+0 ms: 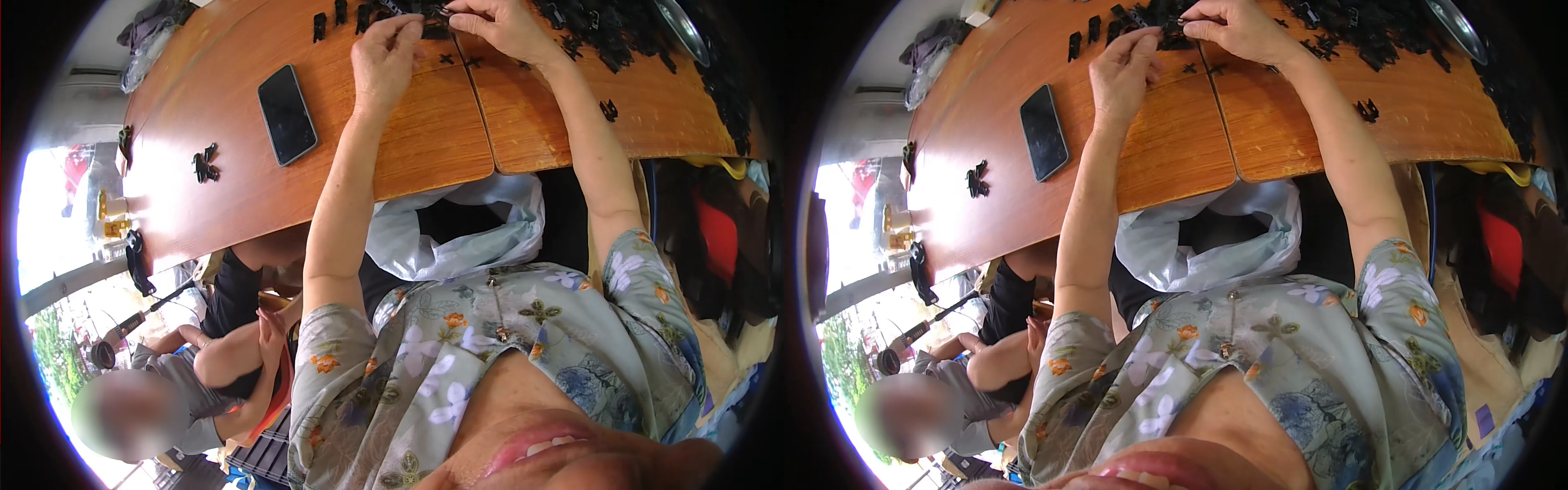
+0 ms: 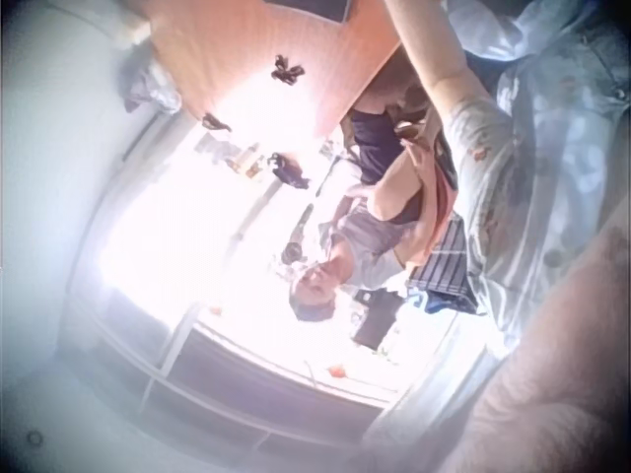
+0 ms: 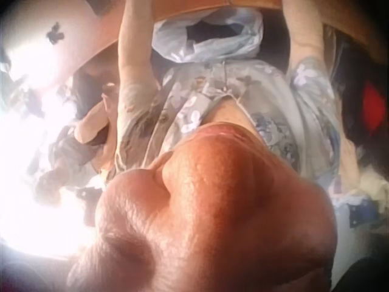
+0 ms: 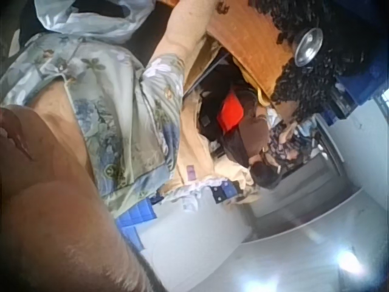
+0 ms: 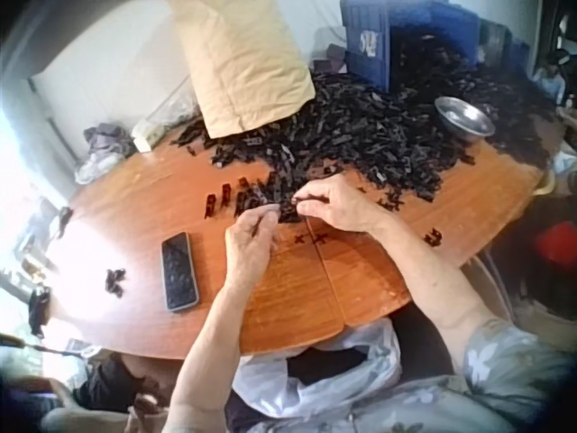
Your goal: The person assembles small plastic parts by taking black components from a pile on the table and snapping them together by hand.
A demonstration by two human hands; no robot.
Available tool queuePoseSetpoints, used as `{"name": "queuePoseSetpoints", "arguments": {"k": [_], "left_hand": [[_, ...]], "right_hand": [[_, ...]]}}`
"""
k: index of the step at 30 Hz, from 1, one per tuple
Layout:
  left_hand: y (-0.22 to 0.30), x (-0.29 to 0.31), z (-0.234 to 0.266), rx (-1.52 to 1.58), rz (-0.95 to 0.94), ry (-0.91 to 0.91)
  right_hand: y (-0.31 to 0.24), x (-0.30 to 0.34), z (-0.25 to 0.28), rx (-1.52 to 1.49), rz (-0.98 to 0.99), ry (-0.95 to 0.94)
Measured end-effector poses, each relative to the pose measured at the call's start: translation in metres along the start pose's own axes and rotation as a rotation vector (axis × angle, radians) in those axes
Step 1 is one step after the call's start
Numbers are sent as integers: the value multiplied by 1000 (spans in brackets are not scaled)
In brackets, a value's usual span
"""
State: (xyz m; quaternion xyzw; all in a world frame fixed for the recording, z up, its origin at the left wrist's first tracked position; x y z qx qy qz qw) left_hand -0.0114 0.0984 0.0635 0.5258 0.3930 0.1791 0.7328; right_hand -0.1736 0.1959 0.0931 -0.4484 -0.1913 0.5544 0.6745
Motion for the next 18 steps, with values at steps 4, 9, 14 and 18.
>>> {"name": "queuePoseSetpoints", "arguments": {"k": [4,9,14,18], "left_hand": [[3,3,-1,57,20,-21],[9,1,0,114,44,-36],[-6,-9,21,222,17,108],[-13,-11,49,351,-5,443]], "right_hand": [[-4,1,-9,-24,62,-52],[-10,2,-22,-120,21,-139],[-2,-1,-24,-136,3,96],[-20,4,-29,295,322,266]]}}
Point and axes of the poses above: each hand's wrist, its own x-axis away from the middle knuckle, its own z-axis out of the back of the hand, y = z × x, the point moved 5 cm from there along -x, towards the middle knuckle, and after that the axes turned 6 degrees about -z, right-handed, at the moved point
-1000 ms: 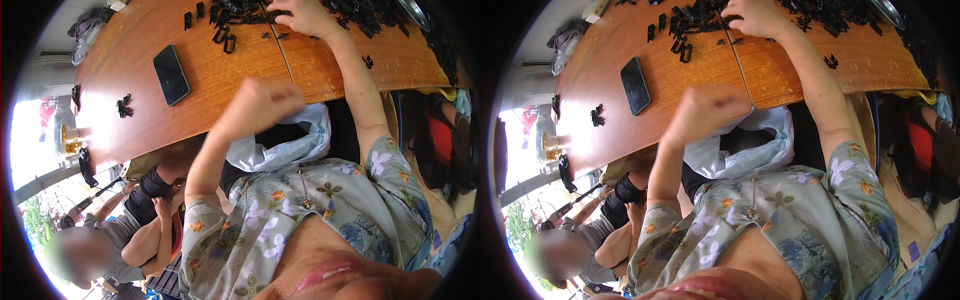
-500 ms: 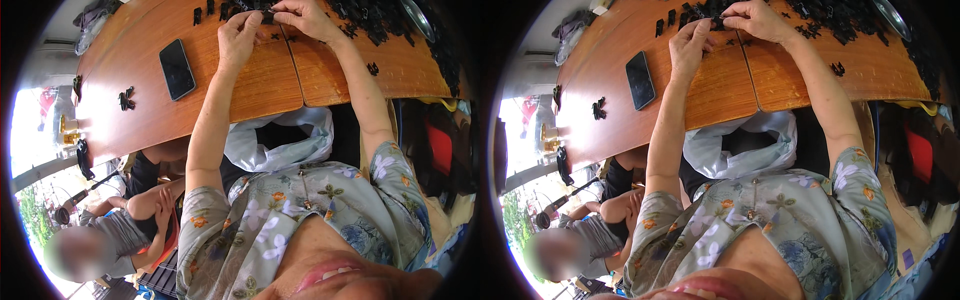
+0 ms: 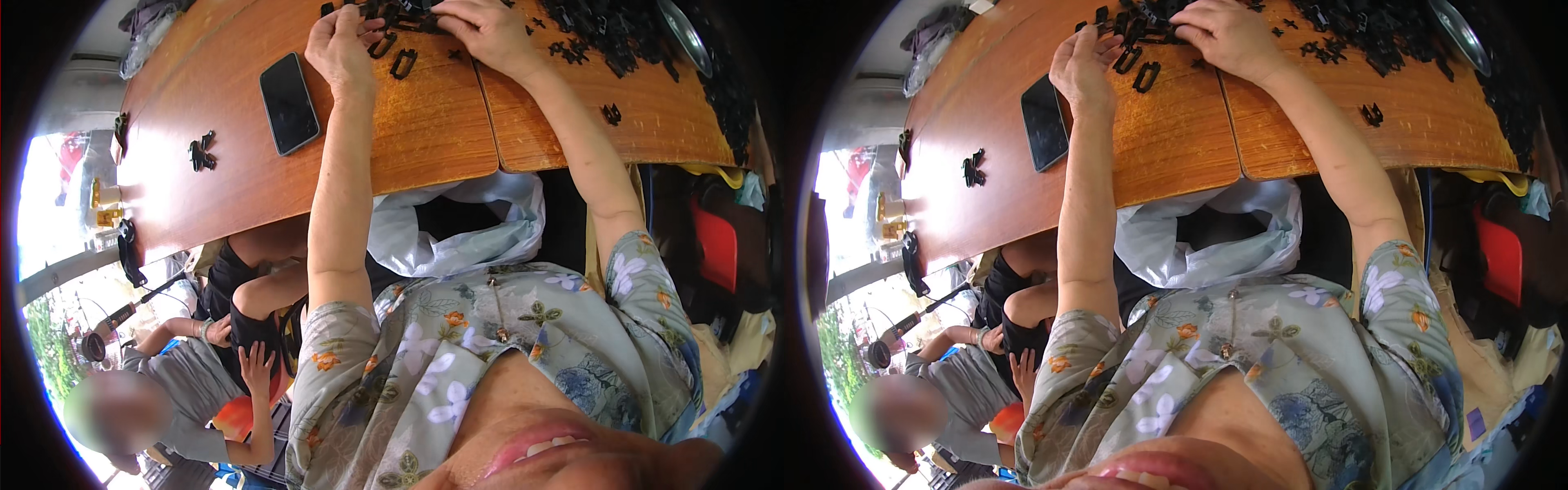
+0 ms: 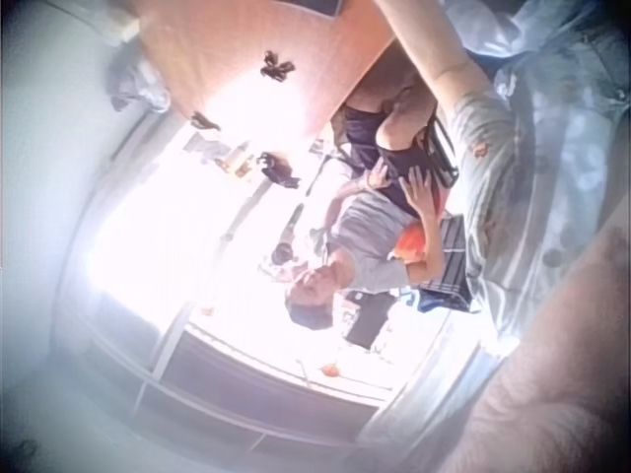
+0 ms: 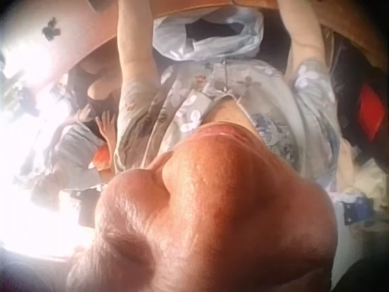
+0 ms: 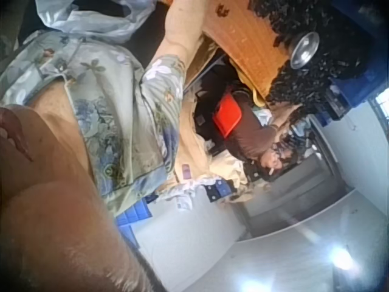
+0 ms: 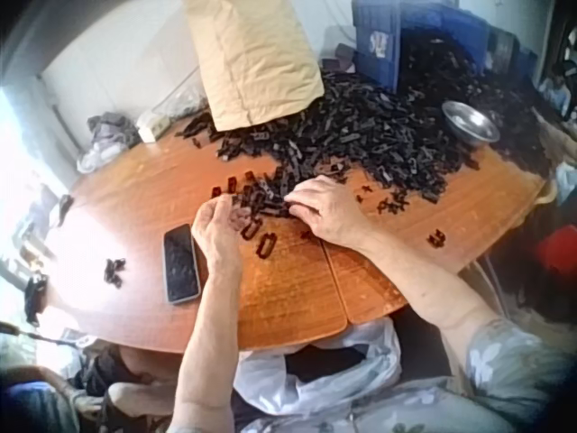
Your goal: The person assembles small plastic parts by taking black components from a pile on the table and snapping them together by hand.
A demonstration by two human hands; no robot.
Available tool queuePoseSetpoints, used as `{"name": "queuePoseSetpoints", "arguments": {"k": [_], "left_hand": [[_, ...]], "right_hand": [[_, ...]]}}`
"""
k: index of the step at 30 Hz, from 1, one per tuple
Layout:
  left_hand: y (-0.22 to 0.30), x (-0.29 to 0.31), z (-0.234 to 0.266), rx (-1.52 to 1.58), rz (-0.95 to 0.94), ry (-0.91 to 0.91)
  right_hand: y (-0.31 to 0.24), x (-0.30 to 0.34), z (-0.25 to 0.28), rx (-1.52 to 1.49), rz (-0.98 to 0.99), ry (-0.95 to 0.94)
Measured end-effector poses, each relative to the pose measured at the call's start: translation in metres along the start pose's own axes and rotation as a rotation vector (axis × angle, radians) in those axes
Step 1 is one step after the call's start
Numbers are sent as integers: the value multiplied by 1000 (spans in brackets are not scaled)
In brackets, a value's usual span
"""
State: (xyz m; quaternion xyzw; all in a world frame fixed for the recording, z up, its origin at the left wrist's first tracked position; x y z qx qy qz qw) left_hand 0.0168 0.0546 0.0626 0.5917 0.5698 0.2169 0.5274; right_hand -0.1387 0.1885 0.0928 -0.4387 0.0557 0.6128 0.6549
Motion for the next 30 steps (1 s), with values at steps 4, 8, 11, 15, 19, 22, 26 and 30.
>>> {"name": "queuePoseSetpoints", "arguments": {"k": [4,8,11,15,19,22,26,30], "left_hand": [[-3,-3,5,39,15,61],[-4,0,5,-24,48,43],[-5,-3,10,-58,72,95],[-5,-6,16,-19,25,116],[-1,-6,12,-50,-19,132],[0,-5,12,-53,-39,127],[-3,-8,13,-114,-5,103],[-2,-4,4,-54,29,46]], "right_hand": [[0,-2,-14,350,126,-89],[30,-1,-5,354,-98,-192],[45,1,6,173,-272,-123],[18,-3,8,317,37,69],[-10,-19,-17,193,132,-36],[-26,-35,-51,310,146,-220],[-21,-53,-75,650,-100,-634],[-3,-45,-49,307,-134,-448]]}}
Point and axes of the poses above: each hand's wrist, its own x-axis away from the middle knuckle, its own z-axis out of the back of the hand, y = z × x, the point moved 5 cm from there along -x, towards the middle knuckle, and after that the axes turned 6 degrees about -z, right-handed, at the moved point
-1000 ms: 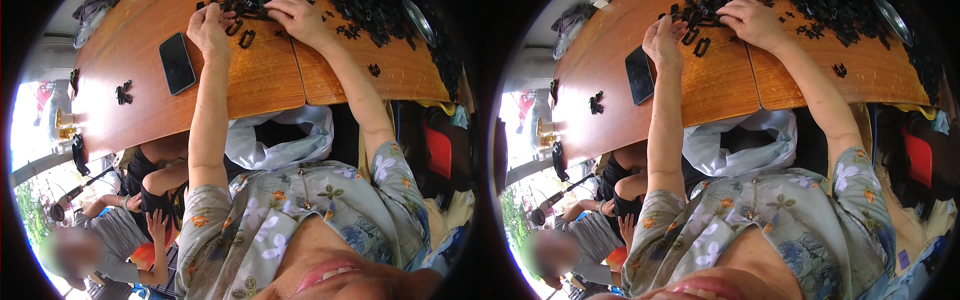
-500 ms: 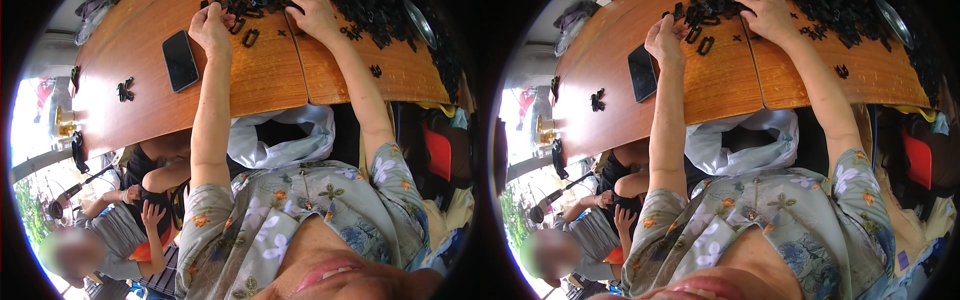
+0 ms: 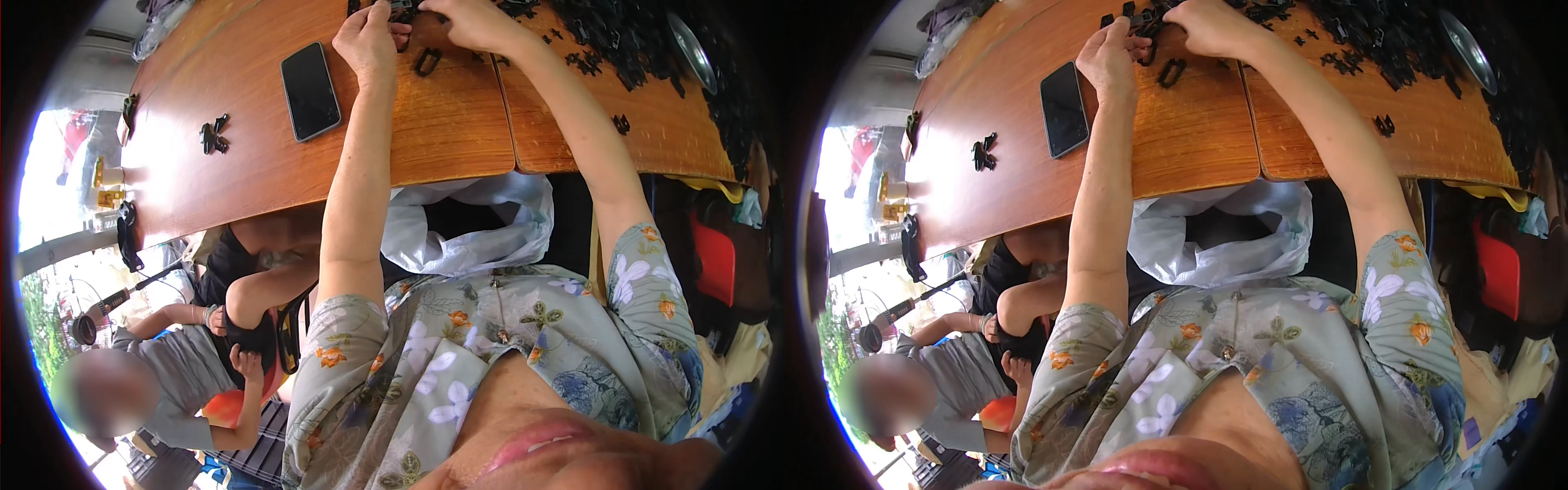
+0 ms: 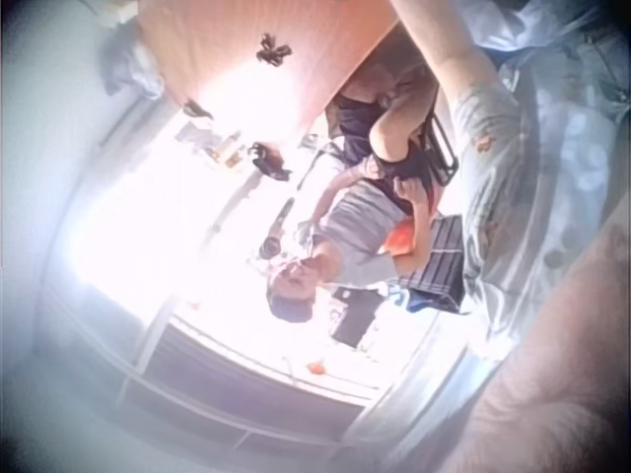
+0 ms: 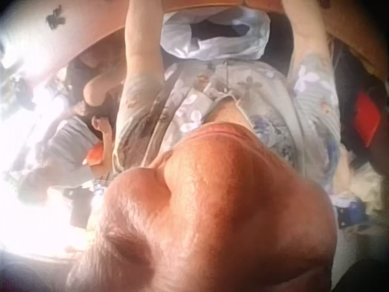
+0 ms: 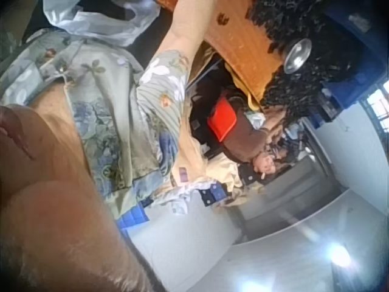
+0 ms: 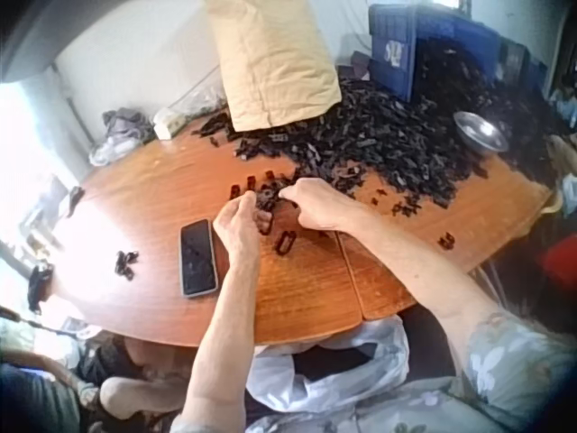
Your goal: The person assembles small plastic parts by taking black components from a pile on the table and snapping them together by hand.
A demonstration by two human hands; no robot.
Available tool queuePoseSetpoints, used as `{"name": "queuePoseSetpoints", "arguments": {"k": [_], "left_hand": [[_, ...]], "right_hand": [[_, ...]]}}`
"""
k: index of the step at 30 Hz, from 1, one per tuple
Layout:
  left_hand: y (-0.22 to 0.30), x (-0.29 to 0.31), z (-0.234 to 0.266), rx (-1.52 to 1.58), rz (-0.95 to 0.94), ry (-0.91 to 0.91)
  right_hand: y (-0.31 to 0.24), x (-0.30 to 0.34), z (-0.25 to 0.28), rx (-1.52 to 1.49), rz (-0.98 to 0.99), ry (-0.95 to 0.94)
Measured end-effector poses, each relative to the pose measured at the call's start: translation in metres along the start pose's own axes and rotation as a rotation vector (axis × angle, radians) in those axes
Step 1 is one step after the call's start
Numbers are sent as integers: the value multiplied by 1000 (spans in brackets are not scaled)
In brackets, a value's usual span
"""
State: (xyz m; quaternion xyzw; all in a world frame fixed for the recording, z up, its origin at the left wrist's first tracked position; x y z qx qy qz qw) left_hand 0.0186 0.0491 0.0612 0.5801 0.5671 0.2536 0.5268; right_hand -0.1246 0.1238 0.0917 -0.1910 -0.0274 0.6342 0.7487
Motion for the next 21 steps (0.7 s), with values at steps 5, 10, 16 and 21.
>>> {"name": "queuePoseSetpoints", "arguments": {"k": [5,10,16,21], "left_hand": [[0,6,-3,-59,34,-66],[-7,18,-22,84,179,-233],[-9,26,-29,230,274,-306],[-5,27,-30,252,287,-327]], "right_hand": [[20,24,26,-737,-237,86],[35,40,14,-1269,-301,297],[21,47,15,-1053,-276,385],[23,49,14,-816,-148,587]]}}
Point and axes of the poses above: each hand's wrist, its own x-axis away from the middle knuckle, its own z-axis out of the back of the hand, y = z × x, the point moved 5 cm from there along -x, towards the middle knuckle, and after that the axes turned 6 degrees about -z, right-handed, at the moved point
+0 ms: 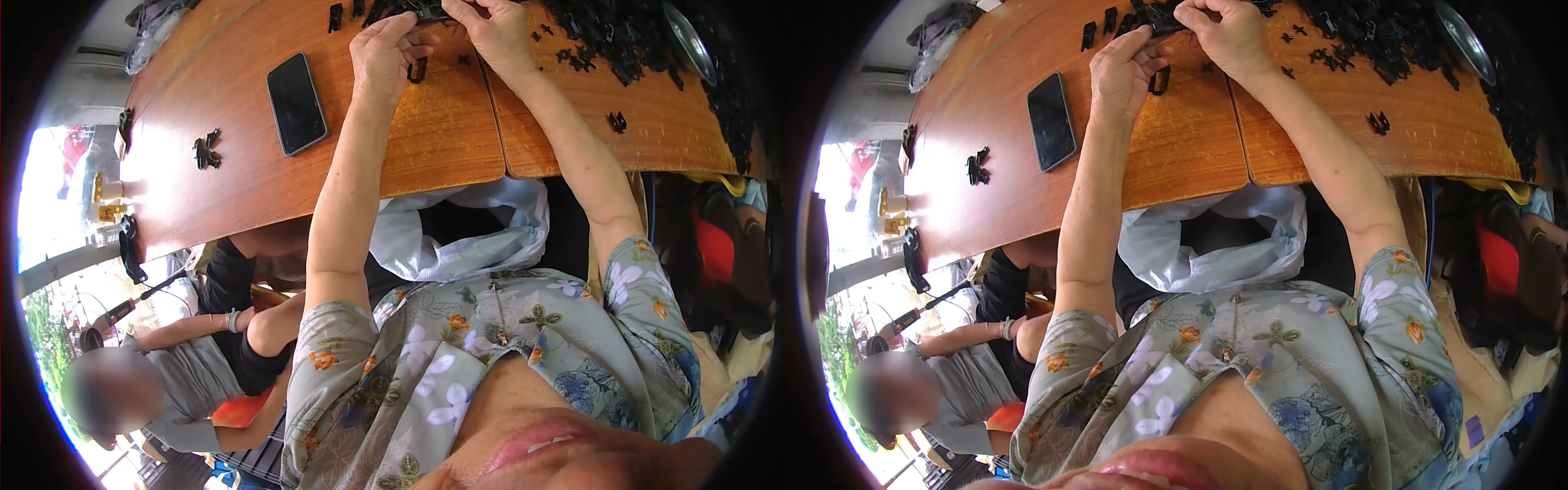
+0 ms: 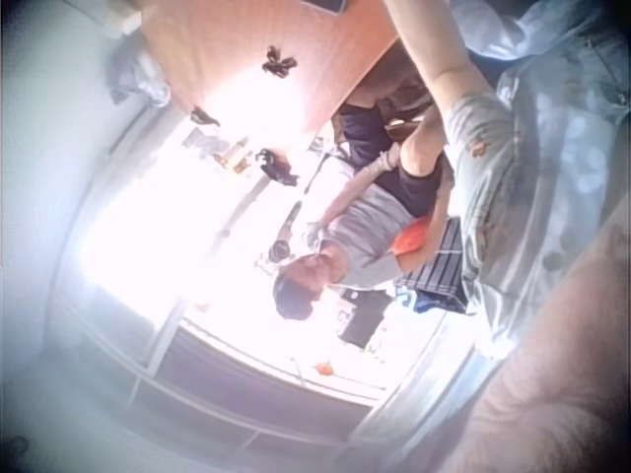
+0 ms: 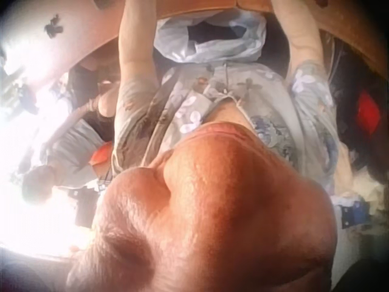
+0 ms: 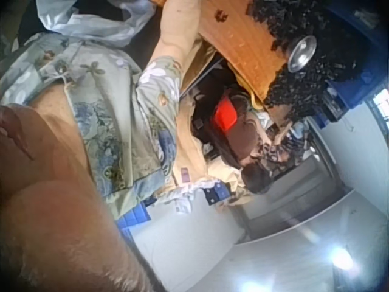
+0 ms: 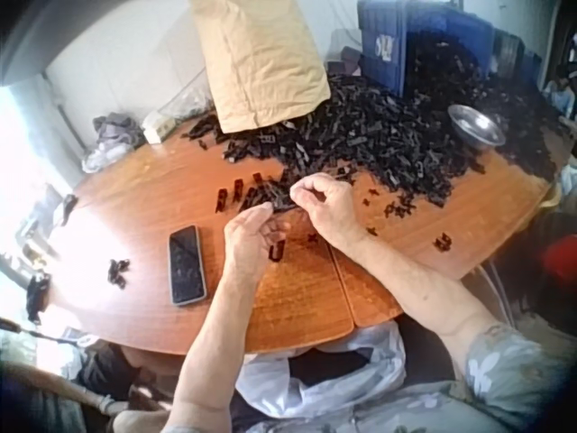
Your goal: The person assembles small plastic parts by taking black components from a pile on the table and snapping them together by hand.
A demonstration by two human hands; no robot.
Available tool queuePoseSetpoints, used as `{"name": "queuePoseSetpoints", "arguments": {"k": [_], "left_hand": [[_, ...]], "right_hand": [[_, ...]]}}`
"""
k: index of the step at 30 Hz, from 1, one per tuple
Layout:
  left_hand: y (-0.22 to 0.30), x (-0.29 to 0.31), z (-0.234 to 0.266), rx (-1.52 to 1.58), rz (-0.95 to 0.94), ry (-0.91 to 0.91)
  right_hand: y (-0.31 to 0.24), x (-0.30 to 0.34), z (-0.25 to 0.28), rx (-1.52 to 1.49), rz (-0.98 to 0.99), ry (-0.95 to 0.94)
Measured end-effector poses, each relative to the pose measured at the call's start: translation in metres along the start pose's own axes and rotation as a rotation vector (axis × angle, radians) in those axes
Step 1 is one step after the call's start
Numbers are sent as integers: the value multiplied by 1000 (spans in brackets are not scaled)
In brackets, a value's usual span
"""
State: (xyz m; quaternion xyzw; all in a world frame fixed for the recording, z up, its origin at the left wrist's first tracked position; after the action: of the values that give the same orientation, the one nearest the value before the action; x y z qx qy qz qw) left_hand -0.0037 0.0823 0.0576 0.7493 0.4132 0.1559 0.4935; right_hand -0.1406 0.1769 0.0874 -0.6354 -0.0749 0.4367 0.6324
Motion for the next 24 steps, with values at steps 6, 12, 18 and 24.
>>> {"name": "queuePoseSetpoints", "arguments": {"k": [6,12,18,24], "left_hand": [[-7,-2,3,38,86,-51],[-4,0,-2,-4,78,-81],[-4,0,5,-136,-21,-20],[13,-10,2,-526,-132,87]], "right_hand": [[-1,3,-3,122,169,29],[-9,8,-5,284,354,48],[18,-2,-13,15,36,-114],[44,-9,-6,-390,-232,-269]]}}
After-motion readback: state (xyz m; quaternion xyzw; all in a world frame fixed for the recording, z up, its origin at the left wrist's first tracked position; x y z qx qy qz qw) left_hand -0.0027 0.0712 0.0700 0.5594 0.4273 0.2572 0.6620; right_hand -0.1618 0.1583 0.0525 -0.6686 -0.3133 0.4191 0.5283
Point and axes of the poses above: each hand's wrist, its own x-axis away from the middle knuckle, its own z-axis out of the back of the hand, y = z × x, the point moved 5 cm from there along -x, towards the middle knuckle, and after that the axes turned 6 degrees about -z, right-handed, at the moved point
